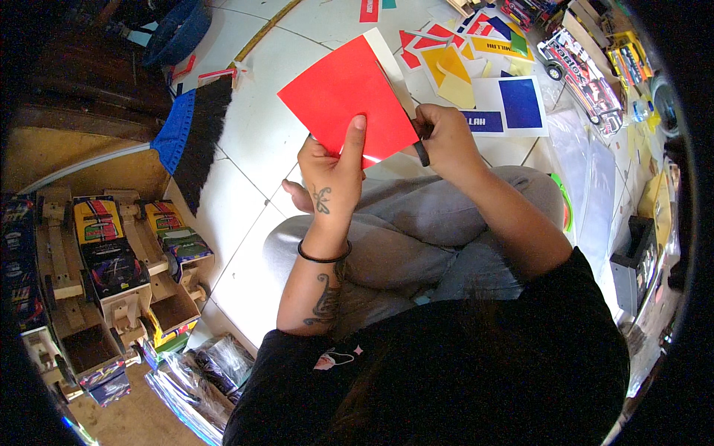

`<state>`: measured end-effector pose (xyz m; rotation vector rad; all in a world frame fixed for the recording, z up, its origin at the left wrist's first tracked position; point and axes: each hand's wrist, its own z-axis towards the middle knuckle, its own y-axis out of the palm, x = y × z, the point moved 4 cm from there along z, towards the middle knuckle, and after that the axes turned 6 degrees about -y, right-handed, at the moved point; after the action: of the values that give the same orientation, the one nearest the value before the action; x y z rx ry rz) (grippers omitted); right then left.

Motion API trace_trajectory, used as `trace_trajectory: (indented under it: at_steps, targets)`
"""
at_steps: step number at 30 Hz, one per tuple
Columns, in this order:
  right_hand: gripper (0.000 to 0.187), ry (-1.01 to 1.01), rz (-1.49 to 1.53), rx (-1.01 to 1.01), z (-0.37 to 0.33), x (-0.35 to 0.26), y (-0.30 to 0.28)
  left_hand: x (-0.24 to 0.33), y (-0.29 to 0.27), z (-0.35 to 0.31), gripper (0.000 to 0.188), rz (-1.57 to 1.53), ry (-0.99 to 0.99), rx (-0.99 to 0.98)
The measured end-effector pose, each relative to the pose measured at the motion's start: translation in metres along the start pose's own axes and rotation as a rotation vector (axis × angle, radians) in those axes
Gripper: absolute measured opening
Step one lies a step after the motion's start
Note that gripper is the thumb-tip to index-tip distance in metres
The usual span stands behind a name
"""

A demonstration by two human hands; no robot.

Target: The person cuts red and white paper sheets with scissors while sitting on the floor, then places the cut pieces into a plastic bag and wraps a toy truck box in the same bag.

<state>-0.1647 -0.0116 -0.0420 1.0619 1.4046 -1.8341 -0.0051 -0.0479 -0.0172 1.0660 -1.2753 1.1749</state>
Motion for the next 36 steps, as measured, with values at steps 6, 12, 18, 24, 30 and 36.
trace_trajectory:
  at_steps: [6,12,18,24,30,36]
  targets:
    - [0.029,-0.058,-0.062,0.059,0.002,-0.009,-0.007,-0.003,0.001,0.0,0.019,0.112,-0.053,-0.003]
    - [0.022,0.017,-0.012,0.039,0.002,-0.01,-0.008,0.001,0.006,-0.003,0.018,0.029,0.011,-0.037]
    - [0.017,0.0,-0.034,0.008,0.002,-0.006,-0.008,0.001,0.006,-0.003,0.018,0.04,0.0,-0.038]
    - [0.018,-0.001,-0.025,0.02,0.003,-0.004,-0.008,0.004,0.006,-0.004,0.021,0.0,-0.025,-0.047]
    - [0.023,0.033,0.054,0.082,0.004,-0.001,-0.01,0.006,0.011,-0.008,0.018,0.051,-0.051,-0.104]
    - [0.02,0.027,0.003,0.039,0.004,-0.001,-0.011,0.004,0.01,-0.008,0.018,0.062,-0.118,-0.116]
